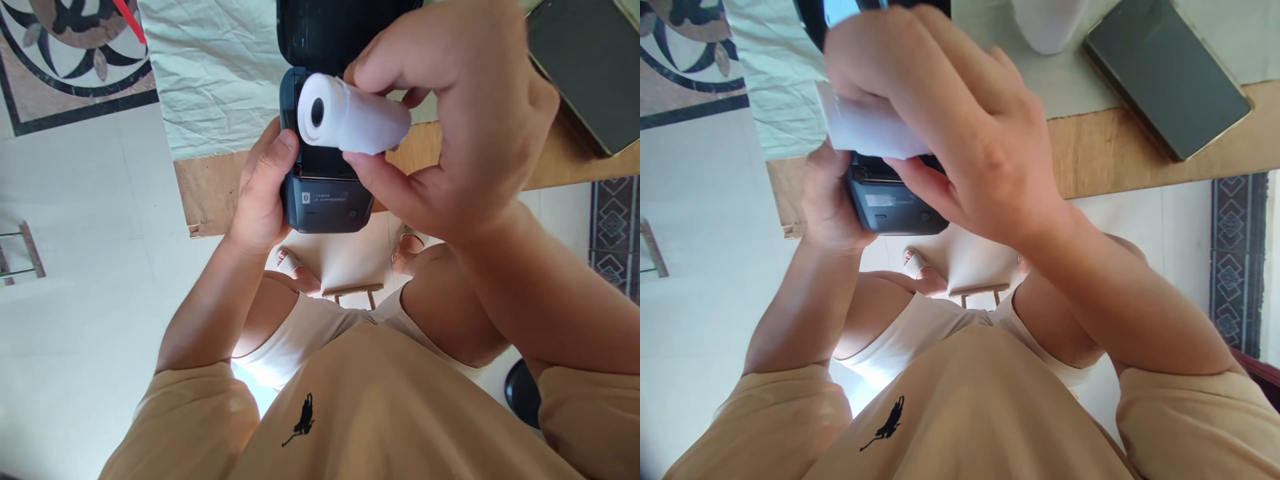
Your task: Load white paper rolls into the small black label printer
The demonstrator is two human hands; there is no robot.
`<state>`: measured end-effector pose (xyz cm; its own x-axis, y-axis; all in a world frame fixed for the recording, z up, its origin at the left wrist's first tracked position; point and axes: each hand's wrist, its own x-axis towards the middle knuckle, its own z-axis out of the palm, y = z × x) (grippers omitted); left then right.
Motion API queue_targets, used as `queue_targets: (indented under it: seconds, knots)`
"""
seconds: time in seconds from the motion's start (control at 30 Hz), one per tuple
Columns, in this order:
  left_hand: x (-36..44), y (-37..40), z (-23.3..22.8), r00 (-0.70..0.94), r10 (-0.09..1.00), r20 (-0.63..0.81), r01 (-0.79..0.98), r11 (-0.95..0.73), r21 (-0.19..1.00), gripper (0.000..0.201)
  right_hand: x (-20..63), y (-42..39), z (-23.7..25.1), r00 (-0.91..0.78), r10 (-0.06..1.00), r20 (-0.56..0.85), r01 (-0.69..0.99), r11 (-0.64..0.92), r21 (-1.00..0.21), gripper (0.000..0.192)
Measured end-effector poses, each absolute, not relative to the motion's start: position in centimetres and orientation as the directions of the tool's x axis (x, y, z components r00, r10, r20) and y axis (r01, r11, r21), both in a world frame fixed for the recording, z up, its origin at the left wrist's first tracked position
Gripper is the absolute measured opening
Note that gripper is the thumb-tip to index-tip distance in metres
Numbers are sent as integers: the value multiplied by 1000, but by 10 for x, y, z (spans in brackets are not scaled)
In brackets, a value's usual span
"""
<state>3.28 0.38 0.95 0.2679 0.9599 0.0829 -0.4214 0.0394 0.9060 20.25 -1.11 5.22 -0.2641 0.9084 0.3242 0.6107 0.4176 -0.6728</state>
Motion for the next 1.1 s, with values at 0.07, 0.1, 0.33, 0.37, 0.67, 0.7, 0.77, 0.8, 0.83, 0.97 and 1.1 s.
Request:
queue_targets:
  seconds: [0.07, 0.1, 0.33, 0.37, 0.67, 0.7, 0.77, 0.8, 0.83, 0.97, 1.1]
  knots:
    - [33, 4, 8, 271, 960, 71, -418, 51, 907, 27, 197, -9, 57, -306, 854, 421, 746, 489, -452, 30]
    - [33, 4, 7, 272, 960, 65, -416, 57, 907, 30, 195, -9, 58, -325, 826, 461, 789, 505, -350, 28]
    - [34, 3, 5, 272, 959, 80, -432, 48, 900, 24, 192, -9, 58, -347, 835, 426, 804, 499, -323, 22]
    - [34, 3, 6, 271, 959, 77, -426, 48, 903, 25, 193, -9, 58, -344, 835, 429, 797, 501, -336, 20]
    - [31, 3, 8, 290, 955, 61, -409, 66, 910, 24, 194, -16, 55, -396, 698, 596, 661, 667, -342, 8]
    - [30, 3, 8, 297, 953, 57, -397, 69, 915, 23, 194, -17, 54, -405, 688, 603, 650, 680, -339, 8]
    - [28, 3, 9, 311, 947, 80, -375, 45, 926, 24, 194, -20, 53, -420, 688, 591, 647, 684, -337, 6]
    - [27, 4, 9, 338, 934, 118, -367, 16, 930, 28, 193, -21, 52, -433, 694, 575, 654, 681, -330, 6]
    - [25, 6, 8, 367, 916, 159, -362, -16, 932, 33, 193, -21, 51, -446, 701, 557, 665, 676, -319, 5]
    - [20, 16, -3, 448, 857, 253, -341, -98, 935, 62, 193, -24, 46, -482, 725, 492, 701, 656, -280, 7]
    - [18, 21, -10, 479, 833, 275, -310, -133, 941, 81, 197, -25, 46, -480, 718, 503, 673, 670, -315, 10]
